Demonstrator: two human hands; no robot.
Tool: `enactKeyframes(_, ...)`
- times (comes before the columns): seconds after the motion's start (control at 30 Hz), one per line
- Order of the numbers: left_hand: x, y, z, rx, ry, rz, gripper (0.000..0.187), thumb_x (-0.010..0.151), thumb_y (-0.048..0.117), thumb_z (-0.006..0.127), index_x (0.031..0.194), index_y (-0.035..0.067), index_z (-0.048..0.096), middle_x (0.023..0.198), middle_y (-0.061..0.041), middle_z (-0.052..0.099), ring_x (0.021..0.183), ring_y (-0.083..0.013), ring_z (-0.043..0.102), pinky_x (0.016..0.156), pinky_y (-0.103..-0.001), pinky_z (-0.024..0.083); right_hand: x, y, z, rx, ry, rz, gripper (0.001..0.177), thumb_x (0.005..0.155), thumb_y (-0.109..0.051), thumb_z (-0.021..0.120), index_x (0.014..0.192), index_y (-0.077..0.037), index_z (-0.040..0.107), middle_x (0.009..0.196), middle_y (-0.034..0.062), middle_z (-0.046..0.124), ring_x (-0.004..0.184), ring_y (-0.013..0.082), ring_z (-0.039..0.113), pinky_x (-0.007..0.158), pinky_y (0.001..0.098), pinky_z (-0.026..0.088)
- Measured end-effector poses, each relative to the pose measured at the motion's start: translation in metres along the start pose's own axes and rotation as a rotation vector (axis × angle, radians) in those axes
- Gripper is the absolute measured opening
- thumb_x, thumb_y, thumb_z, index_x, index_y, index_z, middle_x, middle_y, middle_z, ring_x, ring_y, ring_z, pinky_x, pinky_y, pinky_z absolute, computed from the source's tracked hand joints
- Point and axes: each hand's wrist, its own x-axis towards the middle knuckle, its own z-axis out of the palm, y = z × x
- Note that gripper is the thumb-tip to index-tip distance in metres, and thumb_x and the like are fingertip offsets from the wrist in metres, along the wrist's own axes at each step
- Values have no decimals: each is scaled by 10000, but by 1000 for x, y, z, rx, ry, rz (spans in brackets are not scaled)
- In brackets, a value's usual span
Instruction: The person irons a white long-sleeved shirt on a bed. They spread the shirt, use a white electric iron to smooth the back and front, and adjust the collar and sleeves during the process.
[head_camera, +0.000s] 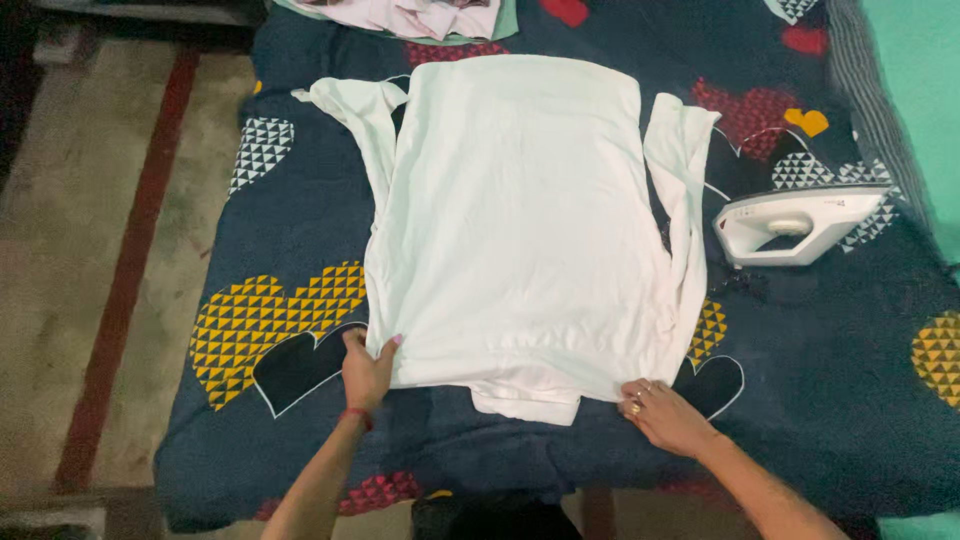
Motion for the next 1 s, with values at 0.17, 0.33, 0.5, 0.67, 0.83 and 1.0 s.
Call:
enactKeyframes(0.17, -42, 36, -12, 488, 341, 634, 694, 829, 365, 716, 1370, -15, 504, 1374, -291, 549, 1245, -427, 528, 986, -532, 407, -15, -2, -15, -49, 282, -95, 255, 866, -229, 656, 1066, -69, 652, 1213, 144, 603, 1166, 348, 561, 1005, 461, 444)
enactKeyframes(0.33, -65, 51, -3, 471, -739, 1237, 510, 908, 302, 700, 1381, 174, 559, 1363, -103, 555, 1303, -289, 483, 1043, -505, 364, 30, -23, -36, -116, 224, -307, 367, 843, -192, 660, 1191, -75, 648, 1221, 148, 596, 1152, 334, 551, 959, 467, 430)
enactKeyframes(0.5, -65, 60, 43, 507, -734, 1211, 469, 852, 239, 692, 1304, 134, 622, 1368, -93, 573, 1306, -285, 492, 1061, -477, 389, 46, -14, -30, 6, 114, -223, 303, 888, -174, 649, 1178, -84, 651, 1209, 118, 601, 1129, 330, 563, 936, 456, 444)
enactKeyframes(0.67, -77, 76, 25, 471, -950, 1272, 392, 870, 341, 723, 1114, 35, 701, 1270, -132, 597, 1216, -298, 531, 1009, -494, 386, 22, 0, -22, 291, 6, -228, 118, 949, -135, 604, 1051, -81, 630, 1144, 90, 636, 1101, 293, 616, 966, 425, 483)
enactKeyframes(0.83, -95, 106, 18, 202, -1134, 1175, 466, 878, 483, 769, 850, 19, 748, 1142, -141, 678, 1096, -309, 588, 971, -488, 398, 6, -3, -16, 377, 71, -147, 204, 923, -251, 736, 992, -78, 652, 1067, 86, 665, 1051, 295, 642, 917, 435, 494)
enactKeyframes(1.0, -66, 136, 83, 371, -966, 817, 402, 962, 473, 606, 1044, 101, 733, 1142, -89, 712, 1171, -266, 614, 1108, -467, 401, 14, 61, -17, 349, 1085, 537, 331, 924, -143, 747, 1186, -20, 588, 1221, 179, 550, 1102, 318, 576, 928, 429, 491)
